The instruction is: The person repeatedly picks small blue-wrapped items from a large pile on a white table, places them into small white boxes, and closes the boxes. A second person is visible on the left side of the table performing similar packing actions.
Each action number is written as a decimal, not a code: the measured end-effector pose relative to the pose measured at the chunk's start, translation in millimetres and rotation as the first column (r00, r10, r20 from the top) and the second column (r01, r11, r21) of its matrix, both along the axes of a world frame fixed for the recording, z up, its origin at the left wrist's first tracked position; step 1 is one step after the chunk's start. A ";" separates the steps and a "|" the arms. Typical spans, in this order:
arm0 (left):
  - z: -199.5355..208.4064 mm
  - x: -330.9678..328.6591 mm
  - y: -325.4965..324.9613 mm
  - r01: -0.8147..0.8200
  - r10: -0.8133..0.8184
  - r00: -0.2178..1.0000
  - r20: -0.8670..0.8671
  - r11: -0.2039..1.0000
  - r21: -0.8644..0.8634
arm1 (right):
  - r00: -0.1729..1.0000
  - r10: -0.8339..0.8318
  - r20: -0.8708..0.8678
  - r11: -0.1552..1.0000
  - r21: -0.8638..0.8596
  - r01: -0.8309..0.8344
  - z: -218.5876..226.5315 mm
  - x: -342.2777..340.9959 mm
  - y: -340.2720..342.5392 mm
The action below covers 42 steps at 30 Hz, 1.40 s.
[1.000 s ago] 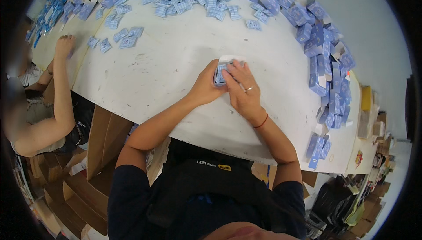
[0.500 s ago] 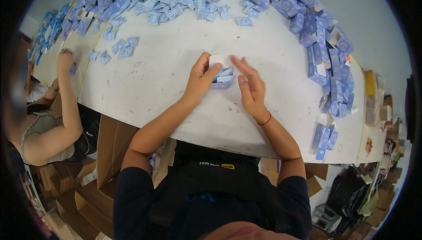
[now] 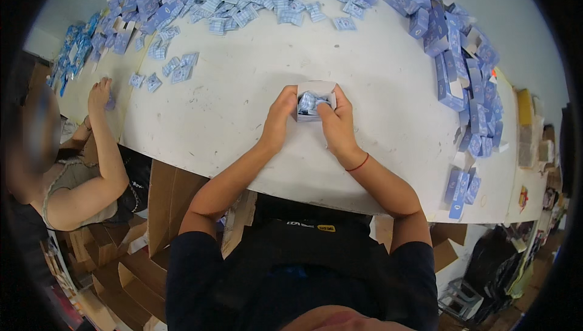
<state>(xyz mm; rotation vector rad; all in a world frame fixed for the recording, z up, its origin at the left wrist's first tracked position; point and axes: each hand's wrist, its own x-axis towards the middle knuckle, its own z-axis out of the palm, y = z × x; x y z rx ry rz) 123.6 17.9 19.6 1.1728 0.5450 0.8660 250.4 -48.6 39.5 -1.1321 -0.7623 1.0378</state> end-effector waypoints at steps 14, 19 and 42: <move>5.8 13.7 -11.1 -0.105 0.099 0.992 0.078 0.991 0.087 | 0.914 0.114 0.389 0.904 0.342 -0.259 -11.6 30.7 -7.5; 1.2 6.9 -7.6 -0.043 0.038 0.995 0.095 0.998 0.047 | 0.847 0.110 0.520 0.924 0.260 -0.280 7.8 34.9 -10.4; 17.7 -18.3 33.0 0.141 -0.122 0.988 -0.091 0.959 0.247 | 0.626 -0.091 0.775 0.972 0.206 -0.114 18.2 39.0 -10.7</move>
